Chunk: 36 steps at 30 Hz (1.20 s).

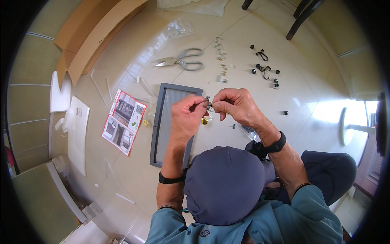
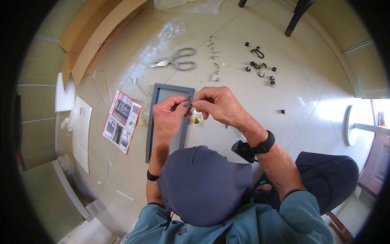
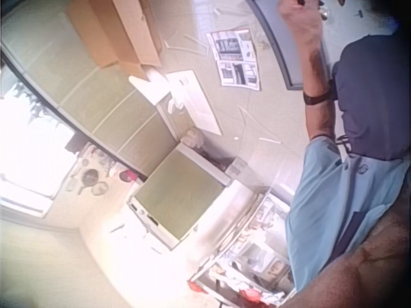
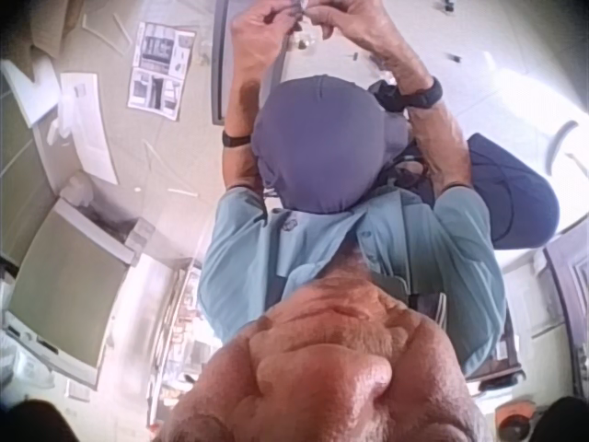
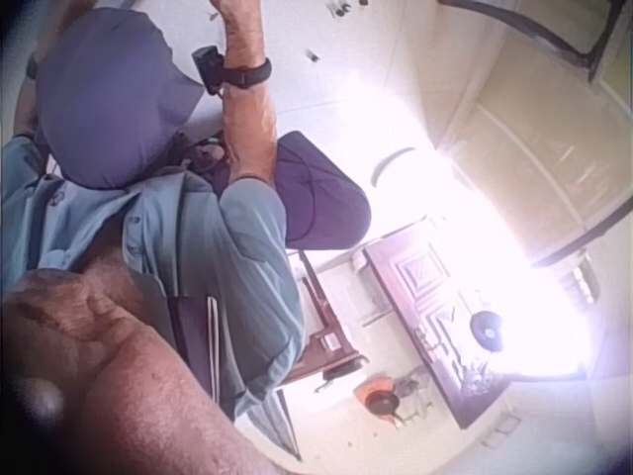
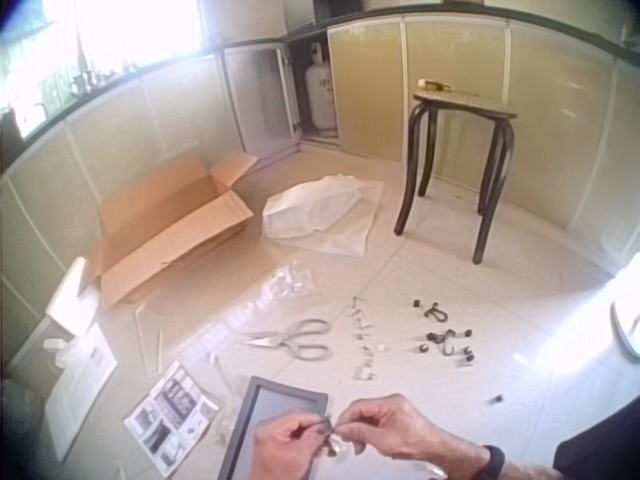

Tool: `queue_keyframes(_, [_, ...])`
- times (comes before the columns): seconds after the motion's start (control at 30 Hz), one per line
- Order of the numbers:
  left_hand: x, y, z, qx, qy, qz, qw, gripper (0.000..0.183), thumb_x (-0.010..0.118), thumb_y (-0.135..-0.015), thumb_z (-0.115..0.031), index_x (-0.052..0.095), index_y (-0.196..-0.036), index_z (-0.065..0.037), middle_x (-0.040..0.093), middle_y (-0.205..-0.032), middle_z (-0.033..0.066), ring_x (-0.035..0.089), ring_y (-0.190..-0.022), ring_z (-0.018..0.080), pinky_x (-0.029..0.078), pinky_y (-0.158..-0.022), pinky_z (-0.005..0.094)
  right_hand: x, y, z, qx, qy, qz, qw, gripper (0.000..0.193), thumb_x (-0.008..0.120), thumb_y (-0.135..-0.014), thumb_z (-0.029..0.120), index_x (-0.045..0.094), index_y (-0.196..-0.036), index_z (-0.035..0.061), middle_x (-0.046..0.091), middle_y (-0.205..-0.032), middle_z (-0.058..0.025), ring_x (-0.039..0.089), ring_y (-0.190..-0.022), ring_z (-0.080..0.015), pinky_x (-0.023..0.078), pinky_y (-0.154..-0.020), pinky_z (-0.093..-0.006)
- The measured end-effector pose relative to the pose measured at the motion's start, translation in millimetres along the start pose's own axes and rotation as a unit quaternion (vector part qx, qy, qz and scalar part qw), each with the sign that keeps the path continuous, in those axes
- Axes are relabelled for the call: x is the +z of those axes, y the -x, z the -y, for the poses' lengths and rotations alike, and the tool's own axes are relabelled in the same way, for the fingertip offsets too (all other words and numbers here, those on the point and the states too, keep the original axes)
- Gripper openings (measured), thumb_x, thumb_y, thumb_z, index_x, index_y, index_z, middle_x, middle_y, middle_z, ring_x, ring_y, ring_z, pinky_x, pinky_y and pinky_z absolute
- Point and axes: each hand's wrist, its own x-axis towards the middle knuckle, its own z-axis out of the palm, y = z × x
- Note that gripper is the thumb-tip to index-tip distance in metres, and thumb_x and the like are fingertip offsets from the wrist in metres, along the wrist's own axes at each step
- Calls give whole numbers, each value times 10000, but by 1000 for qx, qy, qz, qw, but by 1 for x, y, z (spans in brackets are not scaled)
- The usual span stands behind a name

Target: The person unboxes and assembles a frame and its components by hand on the floor, cutting open plastic packaging using shears and sorting out small hardware items.

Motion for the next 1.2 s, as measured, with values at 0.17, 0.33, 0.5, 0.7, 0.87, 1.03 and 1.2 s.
queue_keyframes(0.17, [-6,-2,8,-80,101,-40,991,111,656,-885,-24,681,-959,55,686,-784,117,670,-667,159,539,-586,275,-10,-4,-3,29,-12,-17,999,90,655,-899,61,673,-899,-27,657,-733,-40,621,-622,-92,528,-566,-243])
queue_keyframes(0.33, [-11,-4,32,-126,214,-44,968,151,671,-887,-85,675,-965,45,692,-824,132,672,-670,216,514,-581,307,-43,-11,-32,56,35,-86,994,121,664,-864,69,668,-901,-46,681,-765,-56,675,-666,-129,569,-608,-262])
queue_keyframes(0.5, [-11,-2,49,-144,261,-73,952,124,673,-879,-63,677,-956,35,695,-820,132,675,-659,220,512,-572,294,-88,-11,-88,82,205,-189,957,149,596,-846,36,674,-943,-47,672,-737,-91,676,-640,-148,551,-604,-275])
queue_keyframes(0.7, [-7,3,58,-168,265,-68,947,104,674,-870,-35,675,-947,35,697,-801,126,679,-642,214,504,-549,275,-118,0,-132,113,218,-253,936,176,602,-811,64,696,-937,-16,688,-715,-112,676,-624,-176,548,-608,-303])
queue_keyframes(0.87, [2,2,54,-177,251,-53,950,91,674,-871,-36,679,-924,38,692,-786,124,674,-635,204,504,-545,274,-120,3,-147,81,300,-271,911,156,615,-806,89,709,-905,12,697,-749,-165,678,-667,-281,547,-671,-357])
queue_keyframes(1.03, [10,3,57,-191,239,-36,952,100,673,-874,-48,676,-935,32,687,-790,126,670,-645,208,507,-555,284,-118,4,-138,62,365,-274,888,141,618,-811,98,698,-882,5,690,-762,-189,676,-711,-335,541,-698,-391])
queue_keyframes(1.2, [19,7,63,-209,231,-27,950,101,667,-879,-55,670,-941,25,684,-787,123,664,-649,209,506,-564,293,-119,6,-135,52,379,-268,884,128,616,-811,102,688,-853,4,684,-774,-200,668,-742,-367,536,-704,-417])
